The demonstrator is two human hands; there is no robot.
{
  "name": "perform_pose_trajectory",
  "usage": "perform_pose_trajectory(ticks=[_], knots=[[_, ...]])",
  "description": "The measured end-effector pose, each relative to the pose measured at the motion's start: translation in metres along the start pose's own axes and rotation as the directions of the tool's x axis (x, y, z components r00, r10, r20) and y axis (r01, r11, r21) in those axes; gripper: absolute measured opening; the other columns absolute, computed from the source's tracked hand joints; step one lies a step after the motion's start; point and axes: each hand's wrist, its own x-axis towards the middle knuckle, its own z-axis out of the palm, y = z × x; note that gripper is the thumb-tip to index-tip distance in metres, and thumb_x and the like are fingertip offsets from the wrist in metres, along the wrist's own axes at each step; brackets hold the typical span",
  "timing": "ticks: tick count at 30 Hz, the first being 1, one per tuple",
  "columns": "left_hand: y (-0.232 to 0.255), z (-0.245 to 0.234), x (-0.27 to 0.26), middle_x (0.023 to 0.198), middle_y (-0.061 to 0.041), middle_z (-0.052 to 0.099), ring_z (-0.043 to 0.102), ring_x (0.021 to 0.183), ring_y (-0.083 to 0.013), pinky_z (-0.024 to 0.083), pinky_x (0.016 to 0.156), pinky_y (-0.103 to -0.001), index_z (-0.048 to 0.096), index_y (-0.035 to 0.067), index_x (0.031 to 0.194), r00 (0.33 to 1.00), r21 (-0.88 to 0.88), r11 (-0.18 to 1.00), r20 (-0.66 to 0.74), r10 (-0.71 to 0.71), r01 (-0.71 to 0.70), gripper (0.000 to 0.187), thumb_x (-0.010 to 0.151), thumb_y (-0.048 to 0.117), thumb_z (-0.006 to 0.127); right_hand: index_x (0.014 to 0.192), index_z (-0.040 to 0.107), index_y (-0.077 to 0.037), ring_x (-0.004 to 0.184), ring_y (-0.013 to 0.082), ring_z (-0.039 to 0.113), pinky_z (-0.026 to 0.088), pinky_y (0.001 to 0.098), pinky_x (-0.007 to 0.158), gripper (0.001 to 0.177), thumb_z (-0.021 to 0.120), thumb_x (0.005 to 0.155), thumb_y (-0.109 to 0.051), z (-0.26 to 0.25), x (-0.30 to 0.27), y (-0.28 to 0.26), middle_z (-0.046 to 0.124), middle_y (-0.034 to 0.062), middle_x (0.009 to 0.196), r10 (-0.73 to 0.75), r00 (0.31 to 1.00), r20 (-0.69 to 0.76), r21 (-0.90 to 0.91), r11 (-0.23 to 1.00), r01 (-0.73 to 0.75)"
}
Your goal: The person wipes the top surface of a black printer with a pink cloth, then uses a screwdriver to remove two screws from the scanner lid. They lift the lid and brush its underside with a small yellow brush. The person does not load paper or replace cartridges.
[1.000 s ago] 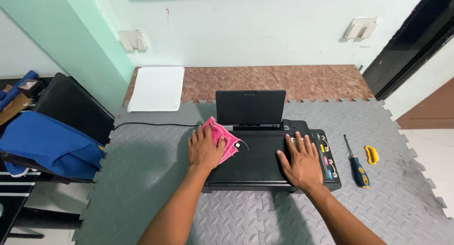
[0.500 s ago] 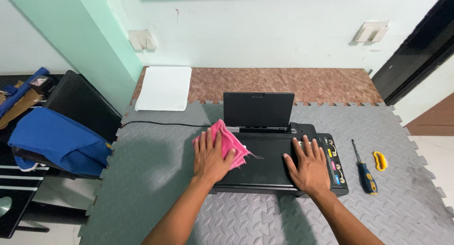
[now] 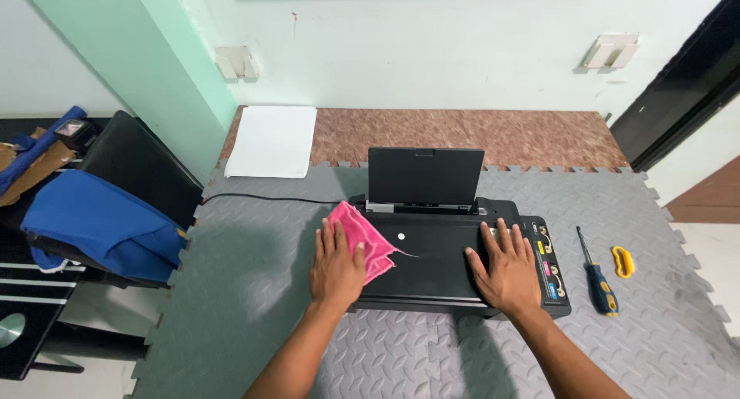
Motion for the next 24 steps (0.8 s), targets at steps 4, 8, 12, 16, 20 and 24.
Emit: perform_pose_trajectory(ticks=[4,8,12,16,20,24], knots=[[-0.014,-0.007,0.005,0.166,-0.022,0.023,0.035,0.146,-0.042,0.038,0.113,-0.049,0.023,0.008,0.16,0.98,-0.126,0.977,0.121,-0.157,0.172,0.069,0.102,0.042,0.04,0.155,0.039,-0.018,0.152,0.0366,0.021,0.017,0.0463,0.122,0.071,0.041,0.097,-0.059,0.002,0.001,0.001,0.029,0.0168,0.163,0.009,1.0,0.003,0.018,1.0,-0.009],[-0.027,0.0,0.008,0.161,-0.023,0.033,0.041,0.143,-0.0411,0.039,0.112,-0.05,0.026,0.007,0.159,0.987,-0.251,0.956,0.083,-0.137,0.154,0.069,0.103,0.043,0.044,0.156,0.038,-0.018,0.152,0.0364,0.021,0.016,0.0462,0.122,0.071,0.041,0.097,-0.059,0.002,0.001,0.002,0.029,0.0163,0.163,0.005,1.0,0.006,-0.014,1.0,-0.005],[-0.046,0.017,0.016,0.146,-0.023,0.052,0.054,0.132,-0.0367,0.044,0.109,-0.045,0.037,0.008,0.156,0.973,-0.459,0.858,0.121,-0.197,0.231,0.072,0.099,0.049,0.053,0.155,0.038,-0.019,0.152,0.0364,0.02,0.016,0.0459,0.122,0.071,0.041,0.097,-0.06,0.002,0.002,0.001,0.029,0.0161,0.163,0.008,1.0,0.015,-0.024,1.0,-0.007],[-0.076,0.037,0.028,0.125,-0.012,0.074,0.07,0.113,-0.0222,0.052,0.098,-0.038,0.063,0.001,0.139,0.936,-0.883,0.346,0.234,-0.261,0.317,0.061,0.101,0.045,0.045,0.156,0.038,-0.019,0.152,0.0365,0.02,0.015,0.0464,0.122,0.072,0.04,0.097,-0.06,0.003,0.001,0.002,0.028,0.0161,0.163,0.01,1.0,0.018,0.002,1.0,-0.01],[-0.095,0.053,0.041,0.115,-0.018,0.072,0.07,0.099,-0.0266,0.058,0.088,-0.043,0.062,-0.007,0.127,0.862,-0.892,0.119,0.377,-0.338,0.437,0.043,0.1,0.026,0.057,0.155,0.038,-0.019,0.153,0.0358,0.02,0.016,0.0461,0.123,0.072,0.04,0.097,-0.06,0.002,0.002,0.001,0.029,0.0153,0.163,0.017,1.0,0.012,-0.006,1.0,-0.017],[-0.101,0.052,0.04,0.114,-0.016,0.074,0.073,0.097,-0.0249,0.059,0.085,-0.038,0.066,0.001,0.118,0.738,-0.756,-0.182,0.654,-0.165,0.629,0.039,0.1,0.032,0.052,0.156,0.038,-0.018,0.152,0.0358,0.019,0.014,0.0462,0.123,0.072,0.04,0.098,-0.061,0.002,0.001,0.001,0.028,0.016,0.163,0.019,0.999,0.028,-0.006,1.0,-0.019]])
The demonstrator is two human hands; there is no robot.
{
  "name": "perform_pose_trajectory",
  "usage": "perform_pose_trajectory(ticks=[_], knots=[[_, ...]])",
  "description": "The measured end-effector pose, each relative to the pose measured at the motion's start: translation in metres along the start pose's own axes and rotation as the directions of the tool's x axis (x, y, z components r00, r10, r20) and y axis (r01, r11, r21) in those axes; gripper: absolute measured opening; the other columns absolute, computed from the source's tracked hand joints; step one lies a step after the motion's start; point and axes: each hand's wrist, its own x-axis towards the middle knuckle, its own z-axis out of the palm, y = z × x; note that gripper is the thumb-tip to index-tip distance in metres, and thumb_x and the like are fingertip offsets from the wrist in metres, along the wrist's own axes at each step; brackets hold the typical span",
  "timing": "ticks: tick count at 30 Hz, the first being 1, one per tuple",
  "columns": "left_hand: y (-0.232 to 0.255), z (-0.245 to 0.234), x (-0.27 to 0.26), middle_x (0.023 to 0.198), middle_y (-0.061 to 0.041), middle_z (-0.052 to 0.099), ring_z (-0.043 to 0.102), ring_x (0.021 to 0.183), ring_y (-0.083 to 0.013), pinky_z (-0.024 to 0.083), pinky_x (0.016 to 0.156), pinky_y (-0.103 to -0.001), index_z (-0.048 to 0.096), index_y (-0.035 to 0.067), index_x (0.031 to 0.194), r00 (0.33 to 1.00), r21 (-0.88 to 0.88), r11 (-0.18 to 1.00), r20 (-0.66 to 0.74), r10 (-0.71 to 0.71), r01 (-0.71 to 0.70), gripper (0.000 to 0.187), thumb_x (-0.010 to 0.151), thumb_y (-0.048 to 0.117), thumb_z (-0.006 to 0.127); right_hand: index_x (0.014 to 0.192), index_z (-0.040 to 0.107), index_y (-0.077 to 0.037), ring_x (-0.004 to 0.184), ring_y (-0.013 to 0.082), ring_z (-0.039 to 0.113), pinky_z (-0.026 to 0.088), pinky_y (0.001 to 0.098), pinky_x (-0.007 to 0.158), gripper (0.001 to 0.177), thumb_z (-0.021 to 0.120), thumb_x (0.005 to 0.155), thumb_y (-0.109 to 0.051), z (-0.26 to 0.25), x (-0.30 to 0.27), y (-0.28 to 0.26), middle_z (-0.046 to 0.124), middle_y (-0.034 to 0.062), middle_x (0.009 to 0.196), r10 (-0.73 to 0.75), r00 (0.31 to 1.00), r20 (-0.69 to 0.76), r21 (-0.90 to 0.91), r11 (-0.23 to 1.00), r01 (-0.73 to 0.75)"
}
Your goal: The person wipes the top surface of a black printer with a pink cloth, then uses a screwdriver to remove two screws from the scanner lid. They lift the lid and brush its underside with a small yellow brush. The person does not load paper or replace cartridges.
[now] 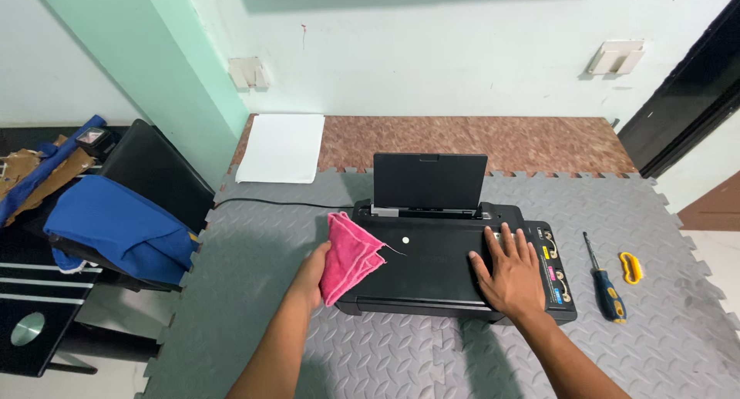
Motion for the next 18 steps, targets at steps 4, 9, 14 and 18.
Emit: perform_pose_trajectory(ticks=[4,9,14,18], knots=[[0.003,0.004,-0.012,0.116,-0.019,0.074,0.074,0.099,-0.0273,0.061,0.086,-0.041,0.065,-0.003,0.121,0.999,-0.09,0.995,-0.032,0.037,-0.04,0.037,0.098,0.026,0.06,0.155,0.039,-0.019,0.153,0.0365,0.018,0.014,0.0463,0.123,0.071,0.039,0.098,-0.06,0.0,0.0,0.0,0.028,0.0157,0.164,0.003,1.0,-0.006,0.028,1.0,-0.003],[0.017,0.024,-0.033,0.117,-0.021,0.068,0.072,0.102,-0.0296,0.061,0.089,-0.044,0.054,-0.005,0.127,0.915,0.072,0.955,-0.272,0.297,-0.288,0.039,0.095,0.015,0.066,0.155,0.038,-0.019,0.153,0.0359,0.017,0.014,0.0461,0.123,0.072,0.038,0.098,-0.061,-0.002,0.0,-0.001,0.028,0.0155,0.164,0.007,1.0,0.004,0.016,1.0,-0.007],[0.046,0.04,-0.063,0.122,-0.016,0.065,0.069,0.104,-0.0242,0.059,0.089,-0.038,0.052,0.001,0.135,0.779,0.37,0.815,-0.287,0.557,-0.446,0.046,0.092,0.009,0.067,0.155,0.038,-0.018,0.153,0.0355,0.017,0.013,0.046,0.123,0.072,0.037,0.098,-0.062,-0.002,0.001,-0.001,0.028,0.0154,0.163,0.01,1.0,0.018,0.008,1.0,-0.01],[0.074,0.036,-0.091,0.121,-0.018,0.067,0.067,0.103,-0.0253,0.057,0.086,-0.038,0.055,0.006,0.139,0.748,0.516,0.735,-0.242,0.618,-0.44,0.051,0.09,0.009,0.07,0.155,0.038,-0.018,0.153,0.0357,0.018,0.014,0.046,0.123,0.072,0.037,0.098,-0.062,0.001,0.001,0.001,0.028,0.0155,0.163,0.002,1.0,0.006,0.001,1.0,-0.002]])
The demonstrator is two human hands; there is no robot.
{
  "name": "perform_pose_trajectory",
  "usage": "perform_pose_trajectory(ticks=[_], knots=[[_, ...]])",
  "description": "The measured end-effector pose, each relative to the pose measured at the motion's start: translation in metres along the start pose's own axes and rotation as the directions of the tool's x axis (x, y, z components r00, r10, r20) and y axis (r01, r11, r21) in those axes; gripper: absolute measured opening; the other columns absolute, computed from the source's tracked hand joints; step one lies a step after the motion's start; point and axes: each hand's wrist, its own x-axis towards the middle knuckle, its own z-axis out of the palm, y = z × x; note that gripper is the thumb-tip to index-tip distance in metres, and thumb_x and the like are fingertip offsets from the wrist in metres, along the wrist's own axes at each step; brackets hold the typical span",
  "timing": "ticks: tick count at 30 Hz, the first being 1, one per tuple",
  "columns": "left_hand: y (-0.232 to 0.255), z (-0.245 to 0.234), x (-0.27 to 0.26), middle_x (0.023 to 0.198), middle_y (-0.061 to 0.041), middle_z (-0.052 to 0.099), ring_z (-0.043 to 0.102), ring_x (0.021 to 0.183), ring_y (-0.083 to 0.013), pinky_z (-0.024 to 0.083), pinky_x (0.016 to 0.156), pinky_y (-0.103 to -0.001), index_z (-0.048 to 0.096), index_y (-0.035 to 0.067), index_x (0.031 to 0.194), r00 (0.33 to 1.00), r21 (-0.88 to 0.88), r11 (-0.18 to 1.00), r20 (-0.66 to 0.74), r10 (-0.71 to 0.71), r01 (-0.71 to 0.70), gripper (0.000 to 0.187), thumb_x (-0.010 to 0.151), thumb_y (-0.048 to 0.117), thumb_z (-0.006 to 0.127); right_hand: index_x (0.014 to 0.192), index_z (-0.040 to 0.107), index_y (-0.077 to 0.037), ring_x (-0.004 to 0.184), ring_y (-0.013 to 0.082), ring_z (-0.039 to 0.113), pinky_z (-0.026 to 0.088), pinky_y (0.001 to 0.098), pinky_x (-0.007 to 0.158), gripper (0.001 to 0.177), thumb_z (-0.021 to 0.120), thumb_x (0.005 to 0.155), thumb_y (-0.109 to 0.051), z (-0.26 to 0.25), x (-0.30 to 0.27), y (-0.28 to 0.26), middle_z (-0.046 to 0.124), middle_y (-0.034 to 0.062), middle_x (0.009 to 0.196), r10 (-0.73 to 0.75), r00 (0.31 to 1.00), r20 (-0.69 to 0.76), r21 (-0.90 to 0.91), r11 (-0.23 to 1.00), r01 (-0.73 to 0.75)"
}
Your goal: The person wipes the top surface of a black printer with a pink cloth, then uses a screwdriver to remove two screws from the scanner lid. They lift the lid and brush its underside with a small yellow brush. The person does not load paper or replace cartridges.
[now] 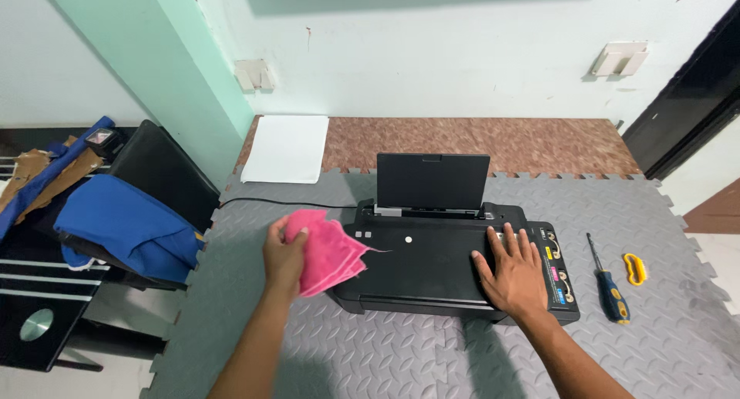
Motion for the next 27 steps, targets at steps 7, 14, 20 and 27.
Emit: perform_pose_trajectory(ticks=[7,14,20,27], knots=[[0.014,-0.054,-0.006,0.119,-0.016,0.071,0.071,0.1,-0.0241,0.06,0.086,-0.036,0.059,0.007,0.137,0.943,0.089,0.977,0.257,-0.213,0.196,0.047,0.09,0.008,0.068,0.155,0.039,-0.017,0.152,0.0375,0.02,0.015,0.0473,0.122,0.072,0.038,0.098,-0.062,0.005,0.001,0.004,0.03,0.0168,0.163,-0.023,0.999,-0.034,-0.01,1.0,0.023],[-0.014,-0.076,-0.022,0.124,-0.013,0.069,0.072,0.103,-0.0245,0.062,0.086,-0.039,0.057,0.01,0.141,0.822,0.408,0.86,0.341,-0.456,0.308,0.051,0.092,0.01,0.068,0.154,0.041,-0.018,0.152,0.0371,0.022,0.017,0.0473,0.122,0.072,0.039,0.097,-0.062,0.004,0.001,0.003,0.031,0.0165,0.162,-0.016,0.999,-0.041,0.01,1.0,0.016],[-0.062,-0.084,-0.006,0.129,-0.018,0.069,0.071,0.11,-0.0275,0.059,0.094,-0.039,0.057,0.007,0.14,0.754,0.358,0.881,0.473,-0.456,0.308,0.051,0.09,0.003,0.064,0.154,0.041,-0.017,0.152,0.0372,0.021,0.016,0.0474,0.122,0.072,0.039,0.098,-0.061,0.003,0.0,0.002,0.031,0.0173,0.162,-0.011,1.0,-0.021,-0.002,1.0,0.011],[-0.128,-0.089,0.014,0.136,-0.014,0.063,0.059,0.128,-0.0343,0.046,0.109,-0.044,0.058,0.008,0.137,0.956,0.675,0.707,0.293,0.007,-0.212,0.053,0.084,0.0,0.065,0.154,0.041,-0.017,0.152,0.0372,0.022,0.017,0.0473,0.122,0.072,0.04,0.098,-0.061,0.003,0.001,0.002,0.031,0.0172,0.162,-0.019,0.999,-0.034,-0.004,1.0,0.018]])
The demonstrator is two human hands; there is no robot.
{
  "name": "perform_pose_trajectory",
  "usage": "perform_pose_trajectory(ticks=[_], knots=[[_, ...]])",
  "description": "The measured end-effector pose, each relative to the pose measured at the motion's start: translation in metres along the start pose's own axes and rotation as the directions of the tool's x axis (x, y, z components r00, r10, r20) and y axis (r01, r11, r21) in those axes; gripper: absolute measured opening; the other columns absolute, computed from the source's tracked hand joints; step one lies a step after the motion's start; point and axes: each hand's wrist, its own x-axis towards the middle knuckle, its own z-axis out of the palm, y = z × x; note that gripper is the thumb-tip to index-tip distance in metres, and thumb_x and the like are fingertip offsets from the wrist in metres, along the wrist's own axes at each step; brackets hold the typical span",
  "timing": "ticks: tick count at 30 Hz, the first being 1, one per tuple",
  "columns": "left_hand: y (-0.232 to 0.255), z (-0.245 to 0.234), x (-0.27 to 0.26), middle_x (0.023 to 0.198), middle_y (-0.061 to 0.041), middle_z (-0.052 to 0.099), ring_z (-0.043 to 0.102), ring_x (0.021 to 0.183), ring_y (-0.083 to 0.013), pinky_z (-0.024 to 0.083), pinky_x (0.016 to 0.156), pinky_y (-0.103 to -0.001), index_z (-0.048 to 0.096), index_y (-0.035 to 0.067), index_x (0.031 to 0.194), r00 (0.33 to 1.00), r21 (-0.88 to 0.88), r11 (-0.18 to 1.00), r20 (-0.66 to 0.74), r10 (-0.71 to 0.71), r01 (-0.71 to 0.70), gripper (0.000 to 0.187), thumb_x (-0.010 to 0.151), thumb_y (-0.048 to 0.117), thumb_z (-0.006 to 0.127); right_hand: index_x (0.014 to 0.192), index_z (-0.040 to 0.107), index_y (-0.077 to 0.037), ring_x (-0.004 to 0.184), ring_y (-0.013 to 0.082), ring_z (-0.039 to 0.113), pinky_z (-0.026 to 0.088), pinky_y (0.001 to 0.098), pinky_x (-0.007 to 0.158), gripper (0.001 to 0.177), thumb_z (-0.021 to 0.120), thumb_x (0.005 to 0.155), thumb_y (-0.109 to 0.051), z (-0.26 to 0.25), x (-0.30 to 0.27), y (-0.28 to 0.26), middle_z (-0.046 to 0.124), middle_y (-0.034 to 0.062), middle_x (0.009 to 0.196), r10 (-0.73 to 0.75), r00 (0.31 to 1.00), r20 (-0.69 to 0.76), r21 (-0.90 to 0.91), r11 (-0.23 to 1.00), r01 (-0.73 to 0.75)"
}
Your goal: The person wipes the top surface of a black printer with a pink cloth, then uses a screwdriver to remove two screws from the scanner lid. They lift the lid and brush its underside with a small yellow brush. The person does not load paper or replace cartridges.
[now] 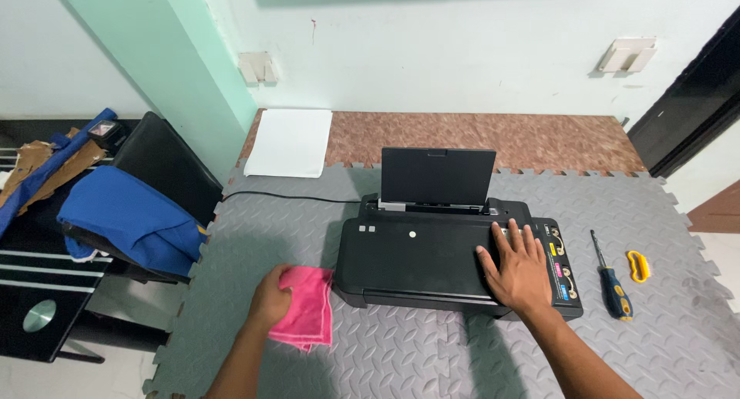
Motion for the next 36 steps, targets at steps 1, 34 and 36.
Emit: perform_pose_trajectory(ticks=[1,34,36], knots=[[-0.003,0.004,-0.002,0.137,-0.015,0.061,0.057,0.129,-0.036,0.046,0.109,-0.044,0.057,0.008,0.137,0.999,0.025,0.999,-0.04,0.03,-0.029,0.055,0.084,0.001,0.065,0.154,0.041,-0.017,0.152,0.0371,0.022,0.017,0.0473,0.122,0.072,0.04,0.097,-0.061,0.0,-0.001,0.001,0.031,0.017,0.162,0.002,1.0,0.0,0.001,1.0,-0.002],[0.177,0.035,-0.028,0.153,-0.025,0.042,0.034,0.144,-0.0431,0.028,0.114,-0.058,0.051,0.001,0.143,0.829,0.214,0.869,-0.265,0.492,-0.447,0.058,0.094,0.031,0.062,0.138,0.064,-0.003,0.136,0.0458,0.05,0.038,0.0497,0.115,0.059,0.062,0.098,-0.046,0.022,-0.01,0.191,0.054,0.0314,0.146,0.263,0.929,-0.262,0.219,0.953,-0.208],[0.186,0.038,-0.026,0.153,-0.027,0.04,0.031,0.144,-0.0448,0.026,0.112,-0.06,0.049,0.0,0.143,0.826,0.301,0.845,-0.231,0.515,-0.443,0.063,0.093,0.035,0.063,0.138,0.064,-0.002,0.137,0.0443,0.051,0.04,0.0498,0.115,0.06,0.061,0.099,-0.048,0.03,-0.021,0.211,0.057,0.0287,0.146,0.287,0.927,-0.241,0.163,0.954,-0.253]])
